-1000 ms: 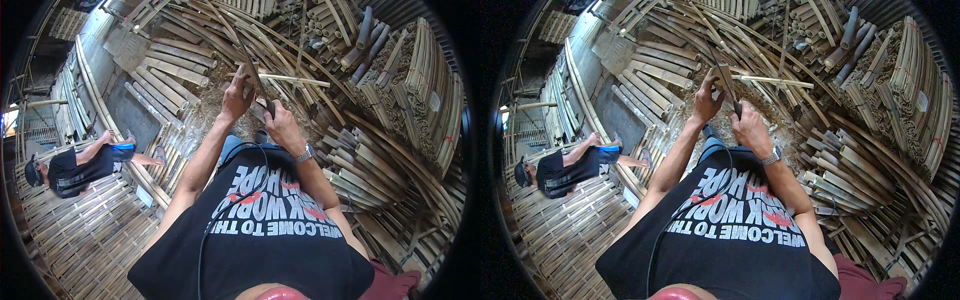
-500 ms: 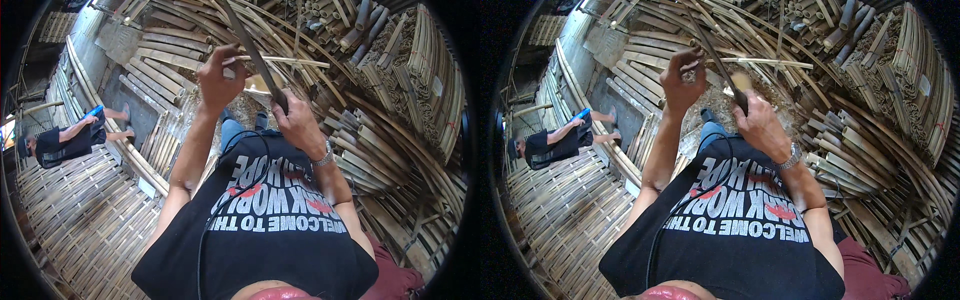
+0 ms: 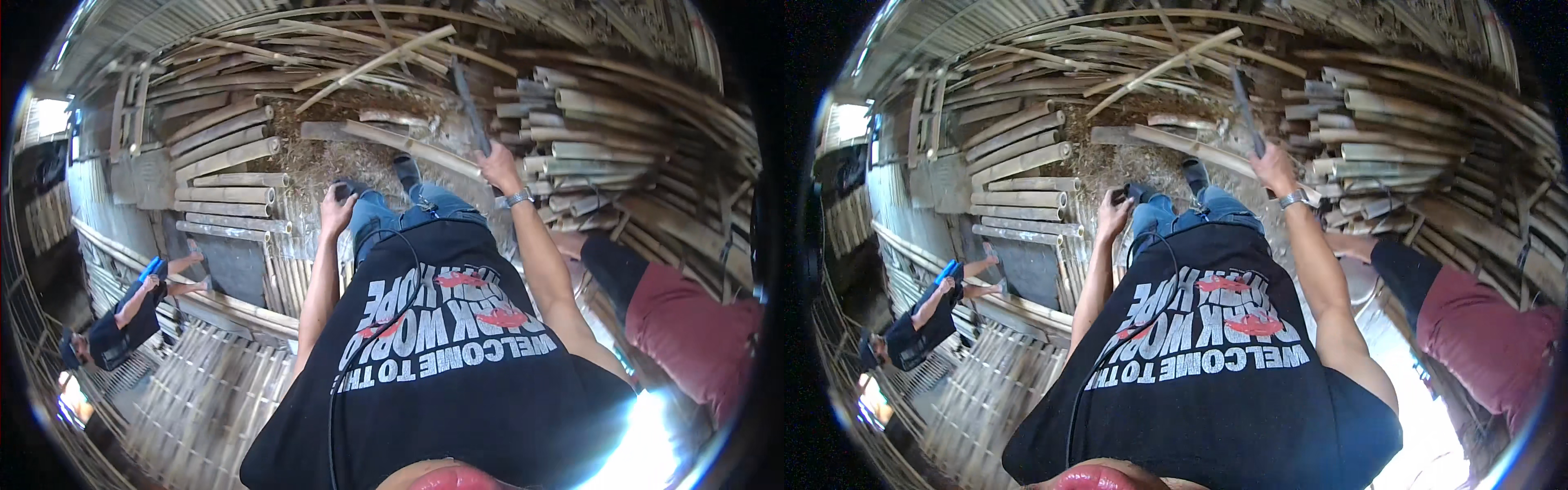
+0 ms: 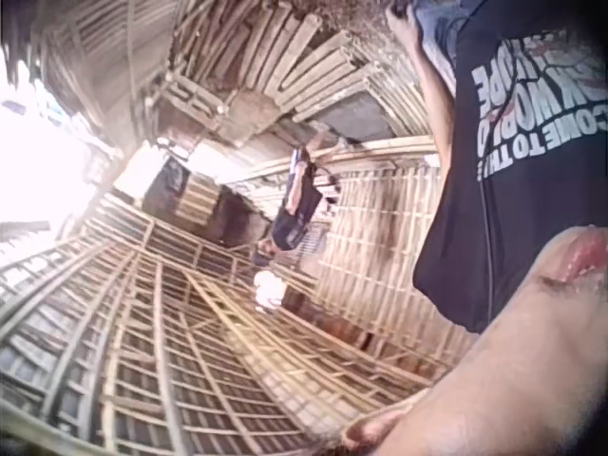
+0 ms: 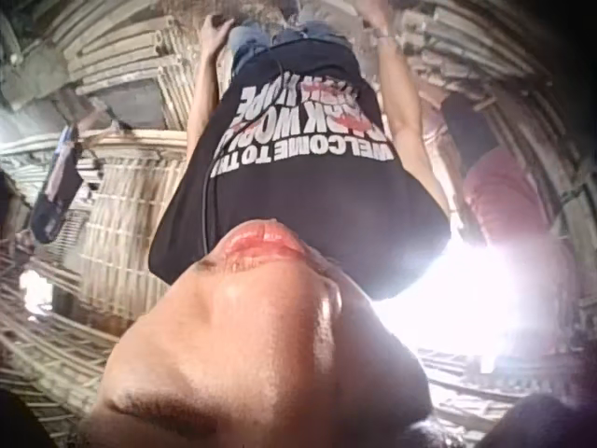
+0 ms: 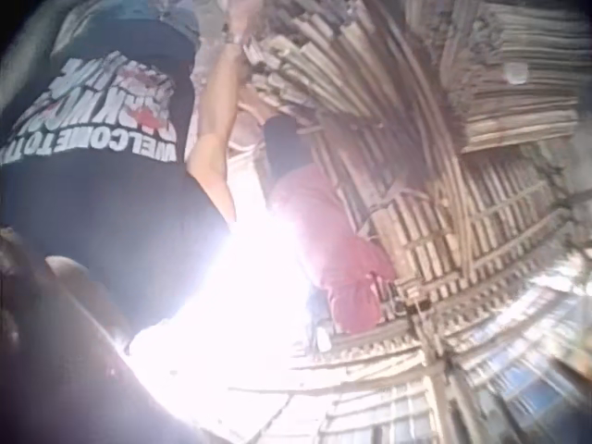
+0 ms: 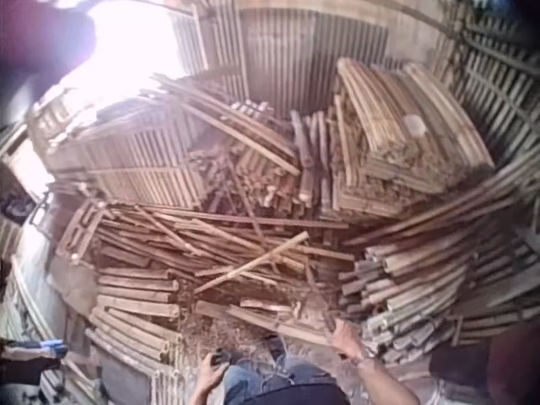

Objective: The person splits bamboo stalks using a knife and a wooden mallet, then trims, cuts, and strips the bamboo pieces using the knife.

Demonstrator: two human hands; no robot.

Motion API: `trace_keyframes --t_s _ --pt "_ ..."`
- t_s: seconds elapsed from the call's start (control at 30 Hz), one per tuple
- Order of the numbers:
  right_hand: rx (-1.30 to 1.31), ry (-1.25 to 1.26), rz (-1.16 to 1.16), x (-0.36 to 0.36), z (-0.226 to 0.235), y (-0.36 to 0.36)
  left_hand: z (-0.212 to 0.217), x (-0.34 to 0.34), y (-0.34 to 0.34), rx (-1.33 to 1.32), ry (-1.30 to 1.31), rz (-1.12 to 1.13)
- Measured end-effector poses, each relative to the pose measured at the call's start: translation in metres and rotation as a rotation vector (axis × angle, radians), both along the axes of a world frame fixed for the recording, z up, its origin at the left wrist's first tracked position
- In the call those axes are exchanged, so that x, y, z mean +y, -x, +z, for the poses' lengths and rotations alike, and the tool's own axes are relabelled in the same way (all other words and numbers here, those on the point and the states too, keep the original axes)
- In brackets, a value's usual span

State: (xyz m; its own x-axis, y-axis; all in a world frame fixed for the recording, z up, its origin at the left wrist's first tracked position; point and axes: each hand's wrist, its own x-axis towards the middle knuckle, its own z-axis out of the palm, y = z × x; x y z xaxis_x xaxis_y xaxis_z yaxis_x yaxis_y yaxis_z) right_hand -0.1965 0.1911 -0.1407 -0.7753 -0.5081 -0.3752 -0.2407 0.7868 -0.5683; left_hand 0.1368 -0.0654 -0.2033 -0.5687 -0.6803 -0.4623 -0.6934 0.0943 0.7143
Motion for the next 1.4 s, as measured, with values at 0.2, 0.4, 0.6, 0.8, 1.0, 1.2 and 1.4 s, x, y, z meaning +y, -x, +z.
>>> trace_keyframes --t_s 0.2,0.4,0.6,0.8,1.0,1.2,1.4 --pt "-0.093 -0.170 -0.303 0.144 -0.098 -0.050 -0.026 0.009 -0.062 -0.192 -0.063 0.049" --pt "-0.424 -0.447 -0.438 0.230 -0.179 -0.175 -0.090 0.022 -0.027 -0.456 -0.069 -0.131" --pt "-0.791 -0.464 -0.650 0.291 -0.276 -0.291 -0.339 0.047 0.054 -0.213 0.017 -0.611" --pt "-0.880 -0.441 -0.572 0.310 -0.363 -0.362 -0.571 0.113 0.156 -0.256 0.246 -1.182" --pt "-0.872 -0.623 -0.526 0.306 -0.395 -0.382 -0.644 0.139 0.153 -0.471 0.018 -1.286" --pt "-0.795 -0.479 -0.890 0.298 -0.336 -0.341 -0.513 0.037 0.087 0.006 0.412 -0.915" --pt "-0.470 -0.442 -0.505 0.300 -0.258 -0.300 -0.254 -0.113 0.067 0.391 0.415 -0.540"
